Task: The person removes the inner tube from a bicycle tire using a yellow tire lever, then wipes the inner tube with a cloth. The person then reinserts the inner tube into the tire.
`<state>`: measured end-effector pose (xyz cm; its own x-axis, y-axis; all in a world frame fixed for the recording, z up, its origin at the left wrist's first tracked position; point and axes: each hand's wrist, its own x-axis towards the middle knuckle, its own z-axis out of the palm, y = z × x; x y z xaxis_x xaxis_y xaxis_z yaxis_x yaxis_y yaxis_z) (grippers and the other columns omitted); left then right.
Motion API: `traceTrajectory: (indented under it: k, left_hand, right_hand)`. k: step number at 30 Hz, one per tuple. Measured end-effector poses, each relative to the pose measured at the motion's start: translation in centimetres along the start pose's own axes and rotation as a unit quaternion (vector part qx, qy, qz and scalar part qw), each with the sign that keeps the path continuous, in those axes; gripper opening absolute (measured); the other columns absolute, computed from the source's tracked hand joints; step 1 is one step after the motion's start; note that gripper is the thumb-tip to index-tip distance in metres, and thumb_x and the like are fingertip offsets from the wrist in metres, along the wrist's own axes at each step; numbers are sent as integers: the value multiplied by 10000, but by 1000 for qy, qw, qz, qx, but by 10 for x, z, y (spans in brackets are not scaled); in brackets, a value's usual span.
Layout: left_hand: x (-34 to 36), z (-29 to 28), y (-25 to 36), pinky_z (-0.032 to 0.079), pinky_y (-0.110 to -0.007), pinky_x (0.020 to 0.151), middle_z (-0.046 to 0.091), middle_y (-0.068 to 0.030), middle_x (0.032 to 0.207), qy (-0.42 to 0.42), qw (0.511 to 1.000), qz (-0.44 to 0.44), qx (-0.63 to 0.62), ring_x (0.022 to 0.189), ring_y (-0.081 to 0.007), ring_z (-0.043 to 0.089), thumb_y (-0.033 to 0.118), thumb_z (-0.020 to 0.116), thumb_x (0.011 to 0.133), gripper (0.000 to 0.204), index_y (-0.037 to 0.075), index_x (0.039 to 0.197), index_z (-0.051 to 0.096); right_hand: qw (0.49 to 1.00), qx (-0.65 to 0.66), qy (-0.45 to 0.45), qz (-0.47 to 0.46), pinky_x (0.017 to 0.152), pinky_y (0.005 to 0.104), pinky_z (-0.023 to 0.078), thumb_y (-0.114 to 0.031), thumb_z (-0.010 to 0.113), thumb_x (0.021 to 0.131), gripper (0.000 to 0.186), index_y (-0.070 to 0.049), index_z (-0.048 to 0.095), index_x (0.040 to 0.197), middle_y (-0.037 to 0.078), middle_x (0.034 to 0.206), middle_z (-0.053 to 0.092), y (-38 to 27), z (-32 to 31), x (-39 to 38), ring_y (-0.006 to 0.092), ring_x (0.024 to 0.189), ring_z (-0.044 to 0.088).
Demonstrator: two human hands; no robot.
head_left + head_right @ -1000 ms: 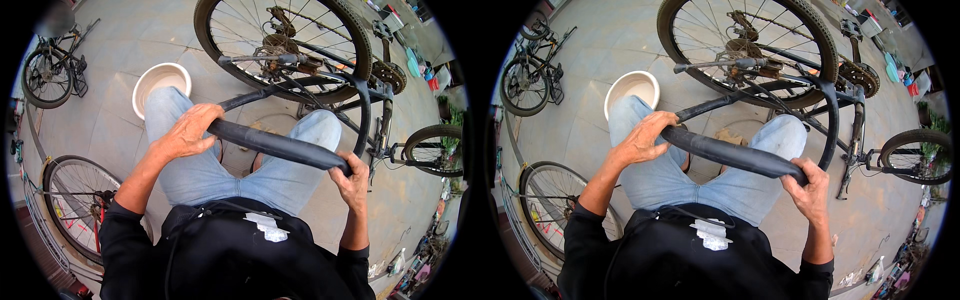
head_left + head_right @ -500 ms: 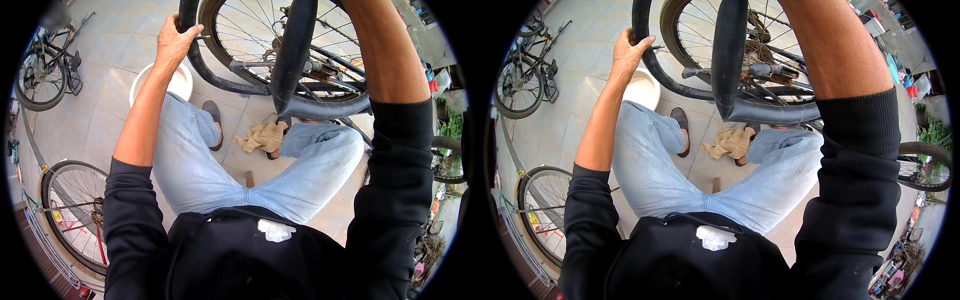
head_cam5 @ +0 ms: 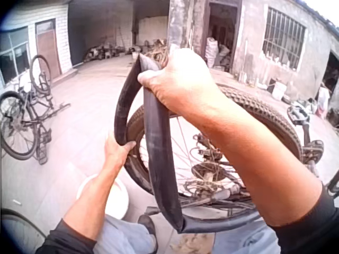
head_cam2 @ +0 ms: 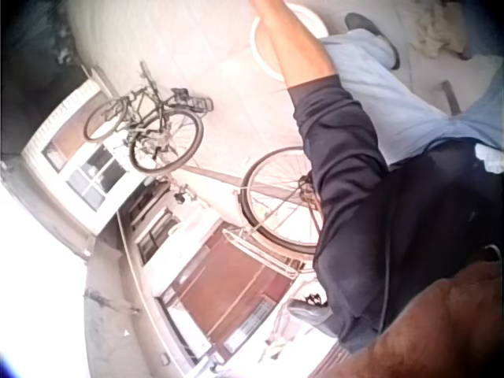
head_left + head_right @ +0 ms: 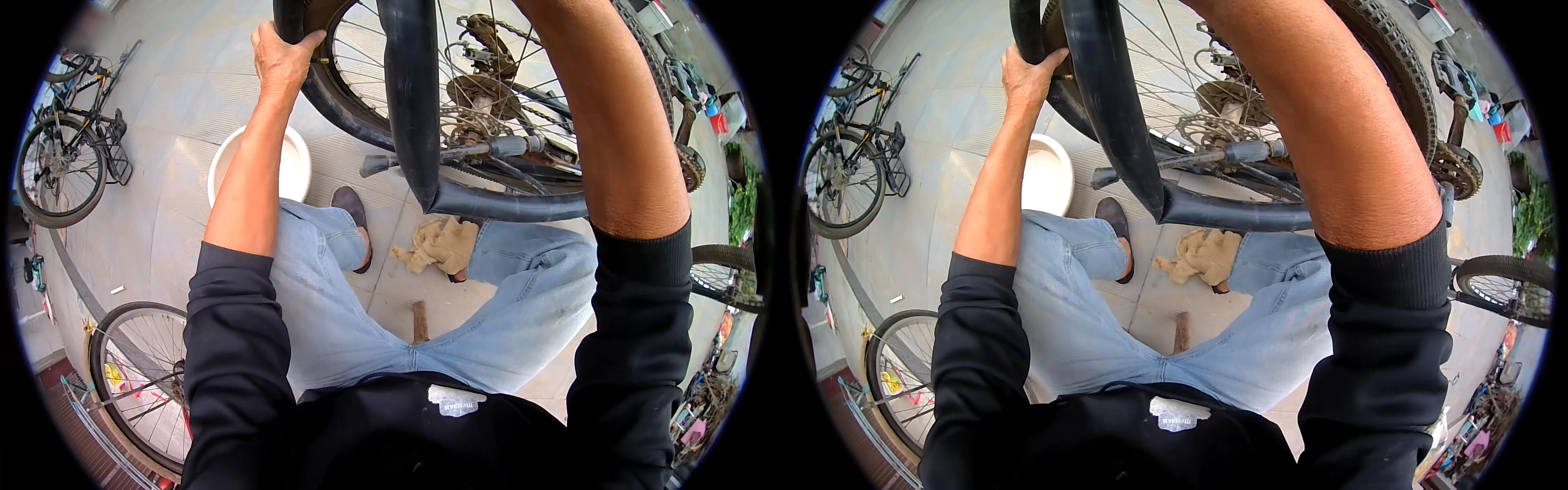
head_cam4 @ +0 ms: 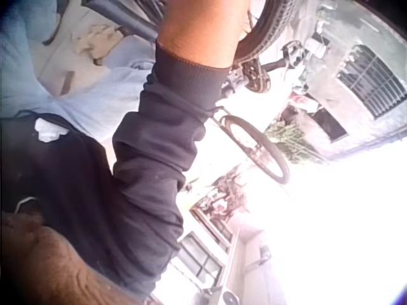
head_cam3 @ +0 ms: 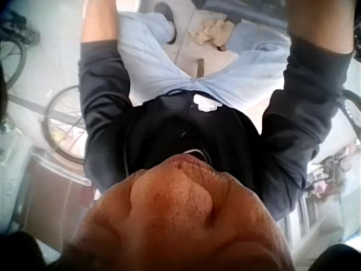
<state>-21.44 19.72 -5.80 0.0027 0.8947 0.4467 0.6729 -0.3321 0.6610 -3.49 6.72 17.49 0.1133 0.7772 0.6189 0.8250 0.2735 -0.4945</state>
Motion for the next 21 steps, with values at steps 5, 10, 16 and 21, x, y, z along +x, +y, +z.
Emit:
traceTrajectory:
  k: [5, 10, 16, 21]
  left_hand:
    - [8, 20, 21, 501, -336, 893, 708, -102, 1065, -59, 970, 41, -231, 998, -224, 664, 318, 842, 737, 548, 50, 1164, 627]
    - [13, -5, -10, 496, -293, 902, 734, -32, 1094, -12, 985, -2, -171, 1023, -152, 665, 342, 834, 775, 512, 111, 1207, 687]
    - [27, 28, -27, 491, -285, 842, 719, 1, 986, -86, 940, -52, -327, 913, -116, 641, 307, 814, 795, 400, 92, 1114, 705]
    - [11, 27, -17, 507, -283, 777, 709, -9, 949, -90, 930, -120, -335, 845, -105, 633, 219, 781, 819, 300, 51, 1052, 697]
  right_hand:
    - [904, -347, -23, -248, 662, 333, 558, -248, 660, 875, 306, 29, 715, 993, 134, 689, 688, 28, 1, -1, 229, 650, 704]
    - [881, -372, 68, -284, 707, 261, 522, -177, 693, 916, 256, -13, 686, 1113, 62, 939, 707, 34, -46, -80, 99, 791, 650]
    - [932, -290, 212, 56, 894, 334, 513, -334, 794, 844, 586, -27, 600, 1303, 114, 1191, 652, 122, -150, -171, 227, 1048, 632]
    - [950, -203, 106, 213, 857, 295, 516, -378, 756, 875, 552, -140, 600, 1348, 96, 1011, 726, 193, -170, -187, 145, 914, 674]
